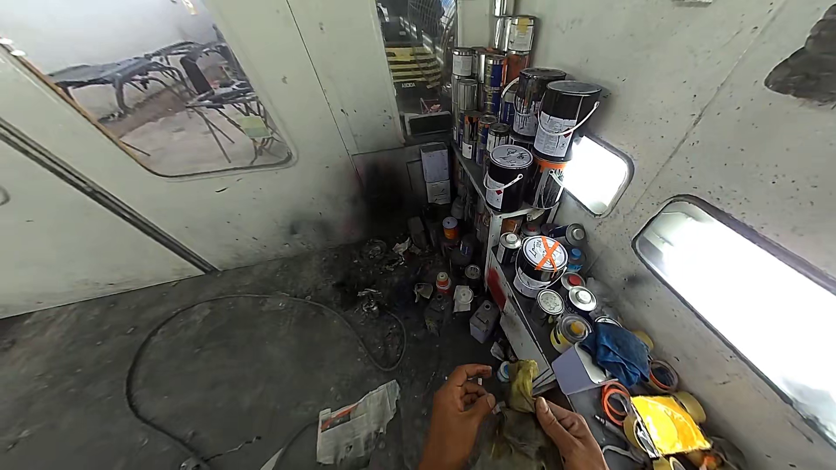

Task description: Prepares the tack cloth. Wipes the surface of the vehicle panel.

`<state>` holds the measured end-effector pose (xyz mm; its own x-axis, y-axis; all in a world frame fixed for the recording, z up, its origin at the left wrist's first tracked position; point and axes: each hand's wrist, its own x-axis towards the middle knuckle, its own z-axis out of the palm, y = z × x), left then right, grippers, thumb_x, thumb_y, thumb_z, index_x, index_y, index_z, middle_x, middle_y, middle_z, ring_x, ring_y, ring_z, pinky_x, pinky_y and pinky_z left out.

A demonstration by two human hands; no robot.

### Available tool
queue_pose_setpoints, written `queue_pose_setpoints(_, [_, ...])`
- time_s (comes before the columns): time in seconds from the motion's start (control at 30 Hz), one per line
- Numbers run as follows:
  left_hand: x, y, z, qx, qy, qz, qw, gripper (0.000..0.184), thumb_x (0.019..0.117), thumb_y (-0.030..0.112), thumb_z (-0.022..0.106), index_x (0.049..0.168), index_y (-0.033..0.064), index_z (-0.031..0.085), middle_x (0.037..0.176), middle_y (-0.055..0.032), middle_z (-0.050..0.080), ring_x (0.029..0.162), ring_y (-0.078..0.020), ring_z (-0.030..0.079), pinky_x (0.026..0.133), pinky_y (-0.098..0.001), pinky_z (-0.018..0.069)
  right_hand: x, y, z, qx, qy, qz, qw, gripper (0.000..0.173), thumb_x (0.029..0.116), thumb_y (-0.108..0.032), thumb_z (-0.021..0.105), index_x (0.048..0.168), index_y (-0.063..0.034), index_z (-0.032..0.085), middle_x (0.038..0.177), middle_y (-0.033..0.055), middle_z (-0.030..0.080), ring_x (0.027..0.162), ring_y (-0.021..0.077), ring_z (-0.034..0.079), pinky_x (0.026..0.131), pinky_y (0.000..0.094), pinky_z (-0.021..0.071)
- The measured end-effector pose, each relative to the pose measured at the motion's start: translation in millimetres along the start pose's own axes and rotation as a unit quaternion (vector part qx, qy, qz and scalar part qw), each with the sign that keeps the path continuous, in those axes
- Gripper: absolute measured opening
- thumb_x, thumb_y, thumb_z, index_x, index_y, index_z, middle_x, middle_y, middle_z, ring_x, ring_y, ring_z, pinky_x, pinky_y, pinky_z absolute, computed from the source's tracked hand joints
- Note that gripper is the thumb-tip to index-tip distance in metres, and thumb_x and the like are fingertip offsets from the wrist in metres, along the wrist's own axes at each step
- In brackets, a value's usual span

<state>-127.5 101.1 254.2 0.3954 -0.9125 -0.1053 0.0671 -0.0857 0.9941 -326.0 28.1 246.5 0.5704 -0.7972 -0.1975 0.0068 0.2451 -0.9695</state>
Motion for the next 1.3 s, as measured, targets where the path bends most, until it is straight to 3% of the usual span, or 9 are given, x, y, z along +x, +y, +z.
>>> queue_pose_setpoints(0.17, [-20, 5, 15, 0.045, 0.020, -0.004, 0.999, 0.022, 0.0948, 0.024, 0.072, 0.106, 0.0044, 0.072, 0.103, -0.0046, 0.070, 0.086, -0.0110, 0.068, 0.073, -0.0276, 0.0591, -3, 7, 5, -0.078, -0.012, -0.028, 0.997, 0.033, 0.1097, -0.017, 0.044, 0.109, 0.0008, 0.073, 0.094, 0.0064, 0.073, 0.087, 0.0107, 0.070, 0.082, 0.0324, 0.0592])
queue_pose_setpoints(0.3, [-20, 5, 23, 0.049, 0.045, -0.022, 0.998, 0.029, 0.0930, 0.024, 0.073, 0.113, 0.0030, 0.070, 0.105, -0.0052, 0.072, 0.083, -0.0118, 0.070, 0.072, -0.0284, 0.0601, -3, 11, 7, -0.201, -0.015, -0.097, 0.975, 0.031, 0.1070, -0.018, 0.051, 0.114, 0.0012, 0.075, 0.101, 0.0101, 0.073, 0.095, 0.0128, 0.068, 0.089, 0.0327, 0.0561])
queue_pose_setpoints(0.43, [-17, -1, 19, 0.067, 0.034, -0.018, 0.997, 0.023, 0.0945, 0.023, 0.070, 0.109, 0.0055, 0.073, 0.105, -0.0037, 0.071, 0.084, -0.0104, 0.068, 0.072, -0.0274, 0.0587, -4, 9, 4, -0.313, -0.030, -0.128, 0.941, 0.035, 0.1072, -0.027, 0.052, 0.117, -0.0020, 0.076, 0.098, 0.0133, 0.072, 0.094, 0.0227, 0.069, 0.088, 0.0426, 0.0561])
queue_pose_setpoints(0.57, [-12, -5, 17, 0.088, -0.004, -0.023, 0.996, 0.025, 0.0899, 0.023, 0.075, 0.108, 0.0067, 0.074, 0.107, -0.0037, 0.070, 0.085, -0.0104, 0.068, 0.074, -0.0272, 0.0587, -6, 15, 3, -0.364, -0.019, -0.147, 0.920, 0.037, 0.1074, -0.031, 0.052, 0.112, -0.0047, 0.077, 0.097, 0.0129, 0.073, 0.095, 0.0265, 0.070, 0.087, 0.0461, 0.0564])
queue_pose_setpoints(0.73, [-9, -11, 19, 0.145, -0.038, -0.043, 0.988, 0.017, 0.0939, 0.021, 0.067, 0.102, 0.0076, 0.074, 0.103, -0.0033, 0.068, 0.087, -0.0094, 0.066, 0.077, -0.0278, 0.0563, -8, 16, 5, -0.438, 0.004, -0.176, 0.882, 0.038, 0.1067, -0.033, 0.052, 0.103, -0.0054, 0.078, 0.091, 0.0118, 0.073, 0.092, 0.0286, 0.071, 0.083, 0.0451, 0.0583])
queue_pose_setpoints(0.93, [-8, -12, 28, 0.166, -0.048, -0.068, 0.983, 0.021, 0.1001, 0.021, 0.059, 0.109, 0.0031, 0.067, 0.095, -0.0065, 0.068, 0.078, -0.0117, 0.065, 0.074, -0.0306, 0.0554, -15, 8, 2, -0.420, 0.054, -0.080, 0.902, 0.044, 0.0994, -0.042, 0.063, 0.117, -0.0027, 0.072, 0.103, 0.0107, 0.076, 0.097, 0.0264, 0.073, 0.088, 0.0496, 0.0584])
queue_pose_setpoints(1.03, [-6, -11, 32, 0.186, -0.051, -0.070, 0.979, 0.023, 0.1006, 0.022, 0.060, 0.110, 0.0034, 0.067, 0.094, -0.0067, 0.068, 0.078, -0.0125, 0.065, 0.075, -0.0318, 0.0554, -14, 6, 0, -0.430, 0.091, -0.130, 0.889, 0.044, 0.0935, -0.045, 0.070, 0.113, -0.0063, 0.075, 0.111, 0.0100, 0.073, 0.101, 0.0261, 0.070, 0.086, 0.0475, 0.0578])
queue_pose_setpoints(1.17, [-5, -12, 34, 0.199, -0.086, -0.038, 0.976, 0.023, 0.1000, 0.022, 0.060, 0.110, 0.0033, 0.068, 0.099, -0.0081, 0.069, 0.084, -0.0133, 0.067, 0.079, -0.0330, 0.0566, -7, 7, -2, -0.346, 0.094, -0.119, 0.926, 0.023, 0.0963, -0.025, 0.067, 0.098, -0.0037, 0.075, 0.105, 0.0104, 0.073, 0.098, 0.0217, 0.070, 0.086, 0.0420, 0.0583])
queue_pose_setpoints(1.3, [0, -12, 33, 0.184, -0.109, -0.003, 0.977, 0.023, 0.1003, 0.020, 0.059, 0.110, 0.0013, 0.067, 0.096, -0.0085, 0.068, 0.083, -0.0139, 0.066, 0.079, -0.0328, 0.0563, -3, 4, -4, -0.166, 0.071, -0.057, 0.982, 0.014, 0.0975, -0.012, 0.064, 0.098, 0.0002, 0.070, 0.093, 0.0079, 0.070, 0.083, 0.0121, 0.069, 0.078, 0.0303, 0.0595])
